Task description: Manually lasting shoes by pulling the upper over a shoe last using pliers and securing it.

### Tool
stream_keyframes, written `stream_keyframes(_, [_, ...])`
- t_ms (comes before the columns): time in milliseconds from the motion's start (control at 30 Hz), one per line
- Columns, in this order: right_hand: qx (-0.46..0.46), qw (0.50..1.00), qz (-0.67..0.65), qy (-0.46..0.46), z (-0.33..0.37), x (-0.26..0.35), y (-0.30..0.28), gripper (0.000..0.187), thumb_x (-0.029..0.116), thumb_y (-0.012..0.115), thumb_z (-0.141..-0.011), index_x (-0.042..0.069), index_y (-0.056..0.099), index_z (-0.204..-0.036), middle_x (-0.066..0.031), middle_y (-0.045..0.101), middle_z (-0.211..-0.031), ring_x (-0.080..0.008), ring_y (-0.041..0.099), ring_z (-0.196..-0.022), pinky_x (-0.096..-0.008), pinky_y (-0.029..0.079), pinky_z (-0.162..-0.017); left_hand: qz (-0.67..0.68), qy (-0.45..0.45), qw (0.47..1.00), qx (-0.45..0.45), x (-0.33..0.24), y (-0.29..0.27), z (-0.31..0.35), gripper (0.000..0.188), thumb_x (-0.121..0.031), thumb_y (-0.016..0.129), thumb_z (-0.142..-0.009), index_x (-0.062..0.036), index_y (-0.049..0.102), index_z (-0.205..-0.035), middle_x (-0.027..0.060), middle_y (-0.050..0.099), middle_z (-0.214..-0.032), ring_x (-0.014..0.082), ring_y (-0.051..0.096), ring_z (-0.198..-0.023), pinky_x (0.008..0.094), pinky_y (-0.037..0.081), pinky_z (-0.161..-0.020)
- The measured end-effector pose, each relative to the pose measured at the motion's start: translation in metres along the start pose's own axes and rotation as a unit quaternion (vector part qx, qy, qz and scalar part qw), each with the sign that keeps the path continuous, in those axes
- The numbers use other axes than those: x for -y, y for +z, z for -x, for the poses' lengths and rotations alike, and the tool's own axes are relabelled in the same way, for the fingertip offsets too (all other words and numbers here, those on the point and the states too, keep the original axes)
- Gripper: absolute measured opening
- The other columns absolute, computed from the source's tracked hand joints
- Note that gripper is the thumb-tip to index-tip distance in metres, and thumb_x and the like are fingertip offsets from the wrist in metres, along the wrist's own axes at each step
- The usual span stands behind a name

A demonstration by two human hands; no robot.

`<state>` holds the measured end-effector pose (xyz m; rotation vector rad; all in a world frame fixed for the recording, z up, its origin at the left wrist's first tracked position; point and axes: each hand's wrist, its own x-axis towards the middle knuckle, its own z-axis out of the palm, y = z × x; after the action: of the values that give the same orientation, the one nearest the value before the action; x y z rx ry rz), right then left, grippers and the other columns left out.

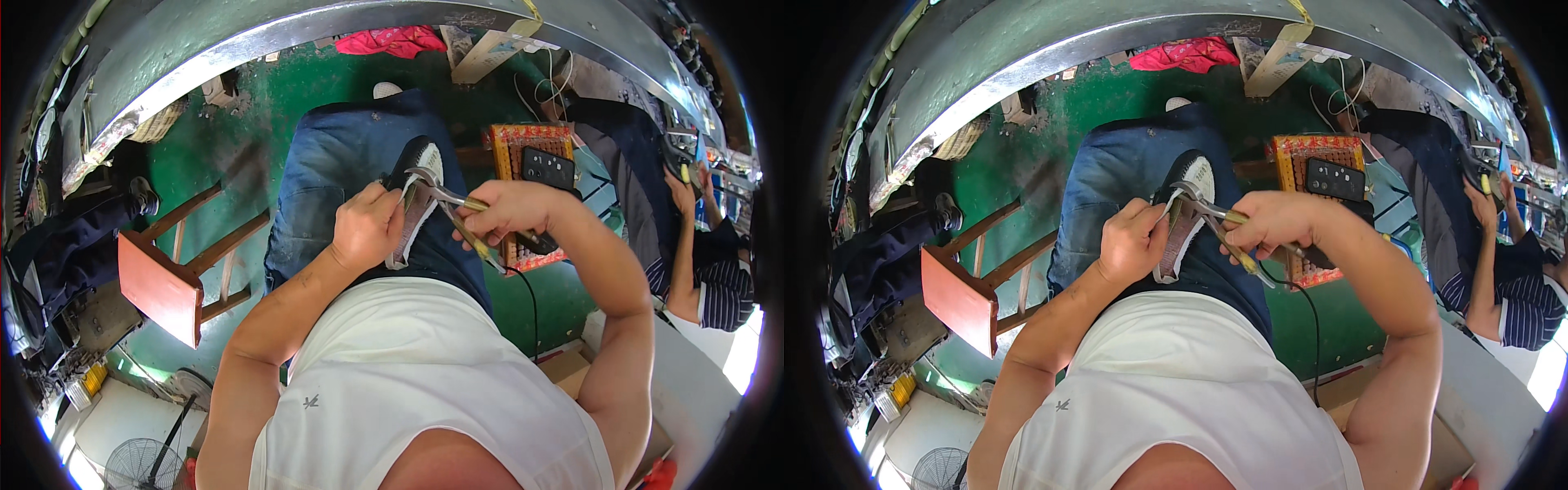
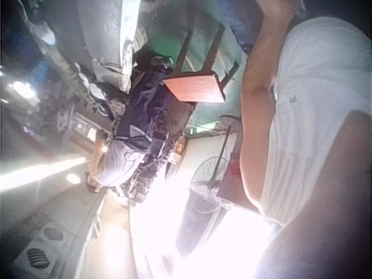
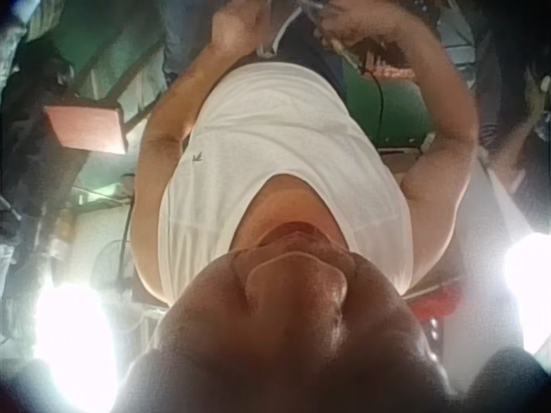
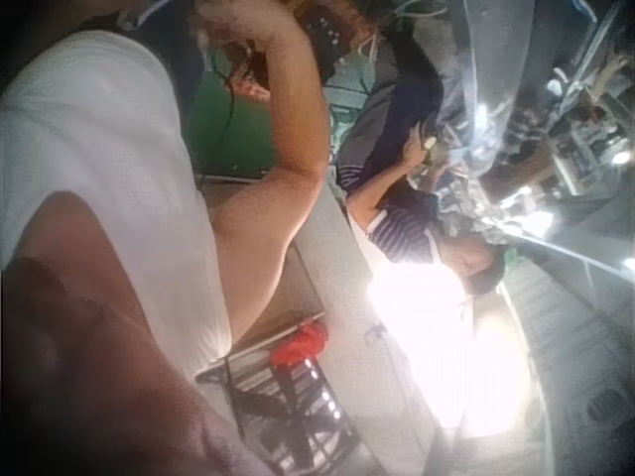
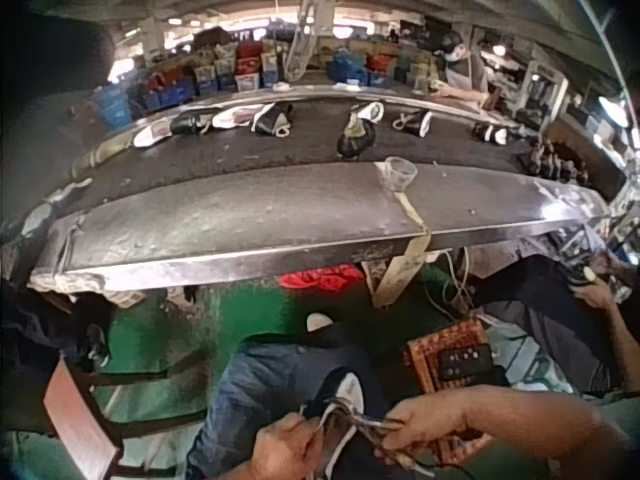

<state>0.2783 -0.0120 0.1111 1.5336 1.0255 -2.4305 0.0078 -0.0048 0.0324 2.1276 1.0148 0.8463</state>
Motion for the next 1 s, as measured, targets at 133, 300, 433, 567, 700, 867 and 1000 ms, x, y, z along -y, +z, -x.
stream_keyframes(133, [-0.003,0.998,0.033,0.049,0.0,0.012,-0.004,0.029,0.017,0.062,-0.096,-0.004,0.06,-0.116,-0.012,0.069,-0.103,-0.0195,0.068,-0.084,-0.0371,0.058,-0.077,0.085,-0.109,0.99,0.027,0.015,0.002,0.002,0.014,-0.009,0.064,-0.092,0.0002,0.069,-0.102,0.0155,0.067,-0.091,0.0348,0.066,-0.078,0.0369,0.055,-0.072])
stream_keyframes(300, [-0.028,0.915,0.39,0.094,0.007,0.052,0.001,0.03,0.024,0.061,-0.097,-0.005,0.062,-0.098,-0.019,0.068,-0.086,-0.0284,0.071,-0.084,-0.0438,0.055,-0.072,0.313,-0.318,0.89,0.089,0.057,0.047,0.005,0.041,-0.027,0.043,-0.11,0.0022,0.058,-0.134,0.0079,0.067,-0.118,0.0141,0.059,-0.109,0.027,0.045,-0.098])
stream_keyframes(433, [-0.169,0.846,0.503,-0.055,-0.017,0.026,0.003,0.038,0.035,0.063,-0.096,-0.003,0.063,-0.092,-0.0274,0.066,-0.083,-0.0471,0.065,-0.084,-0.0541,0.051,-0.075,0.407,-0.365,0.832,0.092,0.063,0.051,0.015,0.048,-0.034,0.04,-0.11,0.0007,0.048,-0.144,0.0079,0.062,-0.128,0.0147,0.056,-0.117,0.0285,0.043,-0.103])
stream_keyframes(567, [-0.233,0.843,0.473,-0.101,-0.049,0.005,0.015,0.035,0.032,0.061,-0.097,-0.003,0.065,-0.091,-0.026,0.069,-0.085,-0.045,0.067,-0.086,-0.0532,0.053,-0.078,0.544,-0.436,0.715,0.051,0.056,0.031,0.008,0.062,-0.043,0.048,-0.107,0.0018,0.042,-0.148,0.013,0.055,-0.139,0.0211,0.051,-0.128,0.0315,0.039,-0.109])
stream_keyframes(700, [-0.277,0.861,0.413,-0.104,-0.075,-0.005,0.022,0.033,0.031,0.061,-0.097,-0.002,0.065,-0.092,-0.0252,0.068,-0.083,-0.0451,0.067,-0.086,-0.0531,0.053,-0.079,0.537,-0.476,0.695,0.045,0.062,0.035,0.002,0.078,-0.053,0.059,-0.099,0.0027,0.038,-0.15,0.0145,0.052,-0.143,0.0218,0.049,-0.132,0.0334,0.039,-0.11])
stream_keyframes(867, [-0.247,0.896,0.359,-0.087,-0.053,0.004,0.014,0.037,0.034,0.062,-0.096,-0.003,0.065,-0.093,-0.028,0.068,-0.092,-0.0458,0.066,-0.085,-0.052,0.052,-0.082,0.475,-0.498,0.725,0.029,0.052,0.028,-0.015,0.08,-0.051,0.069,-0.094,0.003,0.042,-0.147,0.0138,0.057,-0.138,0.0208,0.052,-0.128,0.0339,0.04,-0.109])
stream_keyframes(1000, [-0.217,0.901,0.366,-0.08,-0.052,0.011,0.003,0.039,0.034,0.062,-0.097,-0.005,0.064,-0.093,-0.0247,0.069,-0.093,-0.0394,0.069,-0.085,-0.0487,0.055,-0.072,0.518,-0.467,0.715,0.049,0.046,0.028,-0.021,0.074,-0.047,0.071,-0.093,0.001,0.047,-0.144,0.0106,0.062,-0.13,0.0188,0.057,-0.12,0.0327,0.045,-0.104])
